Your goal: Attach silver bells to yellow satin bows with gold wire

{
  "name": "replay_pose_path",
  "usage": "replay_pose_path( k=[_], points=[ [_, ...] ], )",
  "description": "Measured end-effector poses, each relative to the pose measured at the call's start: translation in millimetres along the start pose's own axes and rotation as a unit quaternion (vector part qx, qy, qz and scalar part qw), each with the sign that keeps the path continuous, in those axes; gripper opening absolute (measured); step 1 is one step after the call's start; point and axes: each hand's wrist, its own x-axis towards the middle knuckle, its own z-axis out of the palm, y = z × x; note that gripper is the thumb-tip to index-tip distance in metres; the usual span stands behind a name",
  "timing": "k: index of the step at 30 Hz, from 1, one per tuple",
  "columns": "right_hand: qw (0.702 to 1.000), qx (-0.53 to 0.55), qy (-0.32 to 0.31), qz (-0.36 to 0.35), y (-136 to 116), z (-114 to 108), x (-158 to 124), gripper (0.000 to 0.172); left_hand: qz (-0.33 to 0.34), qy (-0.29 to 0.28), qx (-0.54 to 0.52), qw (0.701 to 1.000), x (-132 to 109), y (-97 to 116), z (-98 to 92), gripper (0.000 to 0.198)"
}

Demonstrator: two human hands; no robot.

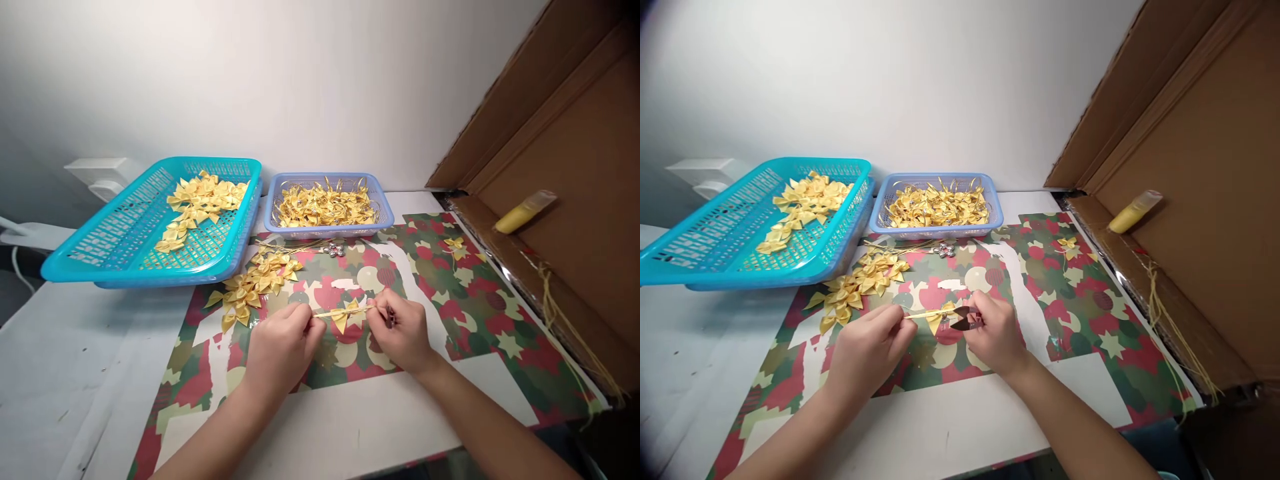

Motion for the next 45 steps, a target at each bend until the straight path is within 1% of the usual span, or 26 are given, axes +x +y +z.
replay_pose_path(
  k=[4, 7, 9, 11, 12, 13, 15, 17, 18, 19, 20, 23, 24, 27, 28, 29, 30, 32, 34, 35, 37, 39, 40, 41, 43, 45],
  points=[
    [1.0, -0.014, 0.019, -0.017, 6.4, -2.6, 2.9, 0.035, 0.02, 0.013, 0.034, 0.999, -0.6, -4.4, -0.7, 0.03],
    [0.999, -0.01, 0.022, -0.026, 5.5, -2.1, 4.3, 0.035, 0.014, 0.012, 0.021, 1.0, -1.7, -4.6, -0.8, 0.03],
    [0.999, 0.005, 0.014, -0.042, 1.7, -0.6, 5.3, 0.034, 0.015, -0.01, -0.032, 0.999, -2.0, -2.2, -2.4, 0.03],
    [0.996, 0.031, -0.018, -0.076, -3.6, 1.1, 6.3, 0.033, 0.013, -0.07, -0.135, 0.988, -1.8, 2.1, -5.7, 0.027],
    [0.993, 0.048, -0.043, -0.098, -6.2, 1.8, 6.8, 0.032, -0.003, -0.112, -0.2, 0.973, -1.6, 4.4, -7.8, 0.024],
    [0.989, 0.062, -0.063, -0.117, -8.5, 2.3, 7.3, 0.031, -0.029, -0.145, -0.269, 0.952, -1.3, 6.6, -9.8, 0.018],
    [0.982, 0.079, -0.09, -0.149, -11.6, 2.1, 8.2, 0.03, -0.117, -0.192, -0.396, 0.89, -0.7, 10.2, -12.4, 0.009],
    [0.977, 0.078, -0.098, -0.171, -13.0, 0.7, 9.1, 0.028, -0.212, -0.236, -0.479, 0.818, 0.0, 12.2, -12.6, 0.018],
    [0.975, 0.075, -0.104, -0.181, -13.2, -0.3, 9.5, 0.028, -0.249, -0.255, -0.5, 0.79, 0.5, 12.4, -12.0, 0.022],
    [0.973, 0.073, -0.111, -0.189, -13.3, -1.3, 9.8, 0.028, -0.273, -0.266, -0.506, 0.773, 1.2, 12.3, -11.1, 0.024],
    [0.971, 0.071, -0.122, -0.195, -13.2, -2.3, 10.2, 0.028, -0.286, -0.269, -0.504, 0.769, 2.1, 11.9, -10.2, 0.024],
    [0.965, 0.057, -0.153, -0.206, -12.9, -4.2, 10.7, 0.029, -0.283, -0.261, -0.49, 0.783, 5.8, 10.1, -9.9, 0.027],
    [0.963, 0.054, -0.161, -0.209, -12.7, -4.3, 10.8, 0.029, -0.279, -0.272, -0.497, 0.776, 7.0, 9.8, -10.5, 0.029],
    [0.96, 0.057, -0.168, -0.218, -12.5, -2.8, 10.5, 0.027, -0.278, -0.319, -0.545, 0.724, 8.1, 11.4, -11.7, 0.029],
    [0.959, 0.06, -0.168, -0.22, -12.7, -1.9, 10.2, 0.027, -0.281, -0.321, -0.558, 0.712, 7.4, 12.4, -11.3, 0.028],
    [0.959, 0.062, -0.168, -0.222, -13.0, -1.0, 9.7, 0.027, -0.285, -0.314, -0.567, 0.706, 6.1, 13.3, -10.4, 0.027],
    [0.958, 0.065, -0.169, -0.223, -13.6, -0.3, 9.1, 0.026, -0.287, -0.301, -0.572, 0.707, 4.4, 14.0, -9.3, 0.026],
    [0.958, 0.078, -0.175, -0.215, -15.3, -0.4, 8.1, 0.025, -0.284, -0.272, -0.573, 0.719, 0.7, 14.2, -6.7, 0.023],
    [0.959, 0.107, -0.187, -0.183, -17.2, -4.2, 8.0, 0.022, -0.271, -0.244, -0.57, 0.736, -2.0, 12.8, -5.3, 0.02],
    [0.961, 0.125, -0.195, -0.154, -17.8, -7.6, 8.6, 0.023, -0.262, -0.231, -0.568, 0.746, -2.8, 11.8, -5.3, 0.019],
    [0.961, 0.156, -0.217, -0.065, -17.9, -16.3, 11.2, 0.029, -0.236, -0.215, -0.561, 0.764, -3.3, 9.7, -6.2, 0.015],
    [0.955, 0.178, -0.232, 0.039, -16.3, -25.1, 14.7, 0.045, -0.211, -0.206, -0.547, 0.783, -3.2, 8.3, -7.4, 0.01],
    [0.95, 0.186, -0.238, 0.08, -15.1, -28.3, 16.4, 0.054, -0.204, -0.202, -0.538, 0.792, -3.3, 7.8, -7.6, 0.007],
    [0.942, 0.191, -0.251, 0.115, -13.8, -30.5, 17.7, 0.059, -0.202, -0.197, -0.531, 0.799, -3.5, 7.5, -7.6, 0.005],
    [0.928, 0.192, -0.279, 0.157, -11.5, -31.3, 18.8, 0.058, -0.209, -0.19, -0.525, 0.803, -4.2, 7.2, -7.0, 0.006],
    [0.924, 0.175, -0.295, 0.167, -10.1, -28.9, 18.2, 0.051, -0.217, -0.19, -0.532, 0.796, -4.8, 7.0, -6.6, 0.004]
  ],
)
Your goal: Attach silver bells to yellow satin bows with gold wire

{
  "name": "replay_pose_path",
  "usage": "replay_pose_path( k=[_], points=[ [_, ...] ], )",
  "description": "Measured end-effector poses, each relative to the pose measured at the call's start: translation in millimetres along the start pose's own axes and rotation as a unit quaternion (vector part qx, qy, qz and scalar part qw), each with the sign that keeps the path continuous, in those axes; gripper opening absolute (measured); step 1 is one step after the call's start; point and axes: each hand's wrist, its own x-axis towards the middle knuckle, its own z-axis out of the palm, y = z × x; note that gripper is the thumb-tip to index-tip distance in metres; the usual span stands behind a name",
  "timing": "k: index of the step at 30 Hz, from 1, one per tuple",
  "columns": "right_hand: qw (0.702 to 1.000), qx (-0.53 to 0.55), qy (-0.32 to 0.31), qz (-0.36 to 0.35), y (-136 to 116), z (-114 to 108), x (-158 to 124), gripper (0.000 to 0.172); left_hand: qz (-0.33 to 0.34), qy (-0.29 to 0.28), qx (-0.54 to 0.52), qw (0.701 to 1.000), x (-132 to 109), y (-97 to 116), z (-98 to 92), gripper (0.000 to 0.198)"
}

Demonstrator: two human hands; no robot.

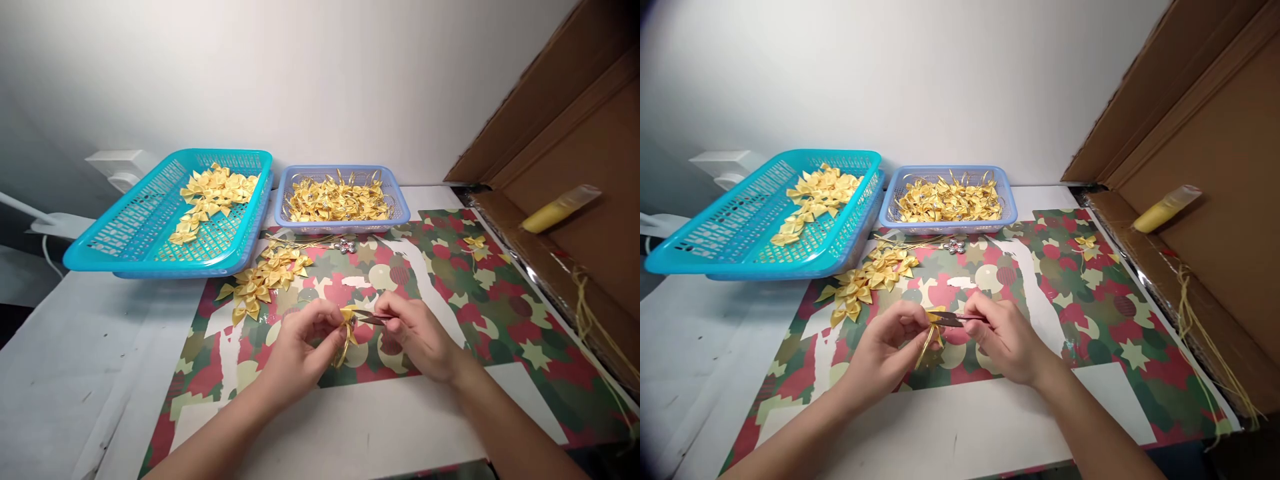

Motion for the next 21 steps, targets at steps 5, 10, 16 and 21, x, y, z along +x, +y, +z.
replay_pose_path(
  k=[5, 10, 16, 21],
  points=[
    [0.998, -0.059, 0.028, -0.007, 2.0, 5.2, 1.5, 0.046, 0.045, -0.013, 0.026, 0.999, 0.8, 5.2, -0.4, 0.018],
    [0.993, -0.099, 0.035, -0.045, -0.2, 2.9, 0.0, 0.042, 0.037, 0.02, 0.047, 0.998, 1.9, 10.9, 0.4, 0.022],
    [0.981, -0.175, 0.059, -0.066, -1.5, 1.2, 0.3, 0.033, 0.042, 0.038, 0.037, 0.998, 1.4, 9.5, 0.8, 0.022],
    [0.977, -0.192, 0.065, -0.064, -2.5, 1.2, 0.3, 0.033, 0.046, 0.039, 0.019, 0.998, 0.4, 8.9, 0.8, 0.024]
  ],
)
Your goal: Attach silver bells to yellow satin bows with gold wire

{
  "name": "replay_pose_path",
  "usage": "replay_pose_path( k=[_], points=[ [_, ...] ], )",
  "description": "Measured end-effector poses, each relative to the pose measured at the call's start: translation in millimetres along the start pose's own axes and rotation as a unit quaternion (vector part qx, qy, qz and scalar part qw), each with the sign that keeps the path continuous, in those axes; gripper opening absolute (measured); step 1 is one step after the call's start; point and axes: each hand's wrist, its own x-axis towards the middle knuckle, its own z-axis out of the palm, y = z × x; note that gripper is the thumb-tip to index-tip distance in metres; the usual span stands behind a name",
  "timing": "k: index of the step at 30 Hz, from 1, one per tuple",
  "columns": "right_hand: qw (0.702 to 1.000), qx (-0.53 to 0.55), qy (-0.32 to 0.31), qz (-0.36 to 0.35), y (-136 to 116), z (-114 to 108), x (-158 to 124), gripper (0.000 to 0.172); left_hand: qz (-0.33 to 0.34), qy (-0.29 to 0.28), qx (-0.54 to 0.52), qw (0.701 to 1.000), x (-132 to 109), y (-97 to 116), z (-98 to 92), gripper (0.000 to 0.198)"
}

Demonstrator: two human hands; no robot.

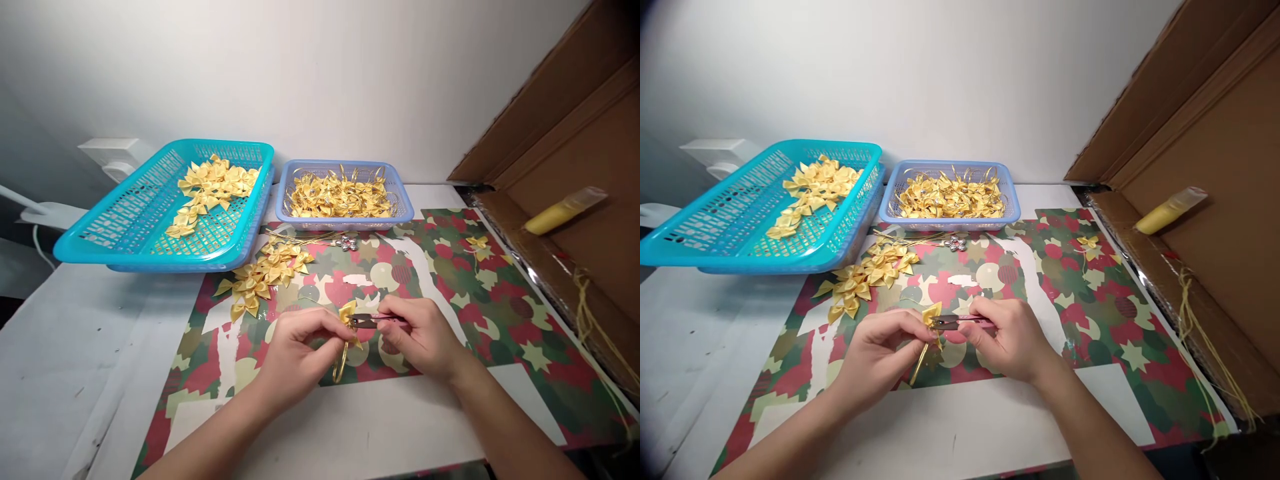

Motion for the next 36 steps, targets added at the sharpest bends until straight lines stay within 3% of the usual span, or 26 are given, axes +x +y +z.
replay_pose_path(
  k=[6, 13, 23, 25, 32, 36],
  points=[
    [1.0, -0.02, 0.005, 0.002, -0.9, -0.5, -0.5, 0.031, 0.007, -0.009, -0.002, 1.0, -0.6, 0.5, -0.2, 0.027],
    [0.998, -0.027, 0.034, -0.042, -0.4, 1.4, 0.0, 0.031, -0.025, -0.013, -0.037, 0.999, 0.5, 0.2, 0.3, 0.027],
    [0.999, 0.005, 0.032, 0.018, -1.5, 5.8, -0.7, 0.036, -0.114, -0.037, -0.113, 0.986, 0.4, -1.4, 2.0, 0.013],
    [0.999, 0.017, 0.027, 0.032, 0.1, 5.8, -0.5, 0.036, -0.14, -0.031, -0.143, 0.979, 1.3, -1.3, 2.4, 0.009],
    [0.995, 0.01, 0.082, 0.061, 9.9, -2.9, 3.9, 0.035, -0.218, 0.02, -0.226, 0.949, 5.6, -4.1, -0.1, 0.029],
    [0.997, -0.016, 0.059, 0.041, 12.5, -8.8, 3.6, 0.03, -0.238, 0.034, -0.259, 0.935, 7.7, -5.2, -1.3, 0.023]
  ],
)
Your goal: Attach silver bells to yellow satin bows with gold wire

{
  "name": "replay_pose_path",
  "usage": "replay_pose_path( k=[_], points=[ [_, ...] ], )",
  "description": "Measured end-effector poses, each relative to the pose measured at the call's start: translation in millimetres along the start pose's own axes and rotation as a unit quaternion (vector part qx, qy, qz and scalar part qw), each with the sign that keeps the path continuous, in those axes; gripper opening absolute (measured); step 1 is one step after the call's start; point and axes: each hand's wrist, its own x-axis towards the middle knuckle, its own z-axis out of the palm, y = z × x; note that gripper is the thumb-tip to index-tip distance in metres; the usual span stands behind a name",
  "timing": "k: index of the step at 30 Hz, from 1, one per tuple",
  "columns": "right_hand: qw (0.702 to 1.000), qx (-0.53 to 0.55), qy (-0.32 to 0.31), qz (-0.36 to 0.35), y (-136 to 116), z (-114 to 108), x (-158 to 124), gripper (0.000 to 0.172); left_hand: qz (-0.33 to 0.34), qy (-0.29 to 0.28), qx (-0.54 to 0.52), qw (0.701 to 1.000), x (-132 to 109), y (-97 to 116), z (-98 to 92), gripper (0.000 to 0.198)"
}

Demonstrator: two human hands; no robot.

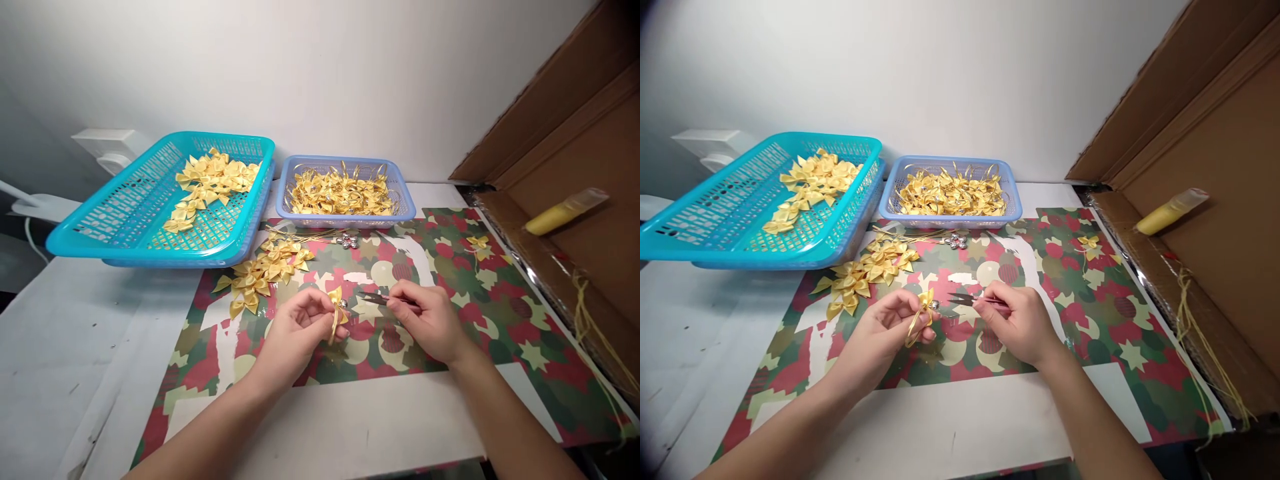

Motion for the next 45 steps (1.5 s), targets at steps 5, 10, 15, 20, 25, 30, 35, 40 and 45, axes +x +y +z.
replay_pose_path(
  k=[5, 10, 15, 20, 25, 30, 35, 40, 45],
  points=[
    [0.995, -0.018, -0.024, -0.095, -3.7, -2.8, -2.5, 0.033, -0.026, 0.005, 0.003, 1.0, -2.6, 3.2, 3.5, 0.017],
    [0.977, -0.077, 0.04, -0.193, -10.2, -0.7, -2.7, 0.037, -0.033, 0.006, 0.046, 0.998, -6.3, 1.6, 5.7, 0.025],
    [0.958, -0.124, 0.073, -0.248, -13.2, 1.6, -3.9, 0.037, 0.035, 0.004, 0.111, 0.993, -10.3, -5.6, 5.4, 0.027],
    [0.955, -0.146, 0.092, -0.242, -11.7, 3.9, -4.0, 0.036, 0.075, 0.004, 0.167, 0.983, -12.8, -6.8, 6.3, 0.029],
    [0.953, -0.149, 0.101, -0.242, -9.0, 4.4, -2.2, 0.035, 0.089, -0.006, 0.174, 0.981, -13.9, -4.9, 6.8, 0.028],
    [0.951, -0.144, 0.106, -0.254, -9.0, 3.8, -2.3, 0.038, 0.052, -0.022, 0.108, 0.992, -15.7, -1.7, 8.1, 0.027],
    [0.947, -0.162, 0.113, -0.255, -10.2, 3.6, -3.8, 0.037, 0.032, -0.027, 0.082, 0.996, -15.8, 1.5, 9.4, 0.027],
    [0.939, -0.171, 0.111, -0.276, -11.5, 2.8, -4.1, 0.035, 0.01, -0.025, 0.072, 0.997, -14.1, 2.0, 9.2, 0.029],
    [0.936, -0.174, 0.104, -0.286, -10.4, 2.9, -4.8, 0.033, -0.011, -0.02, 0.07, 0.997, -13.6, 1.6, 8.6, 0.031]
  ],
)
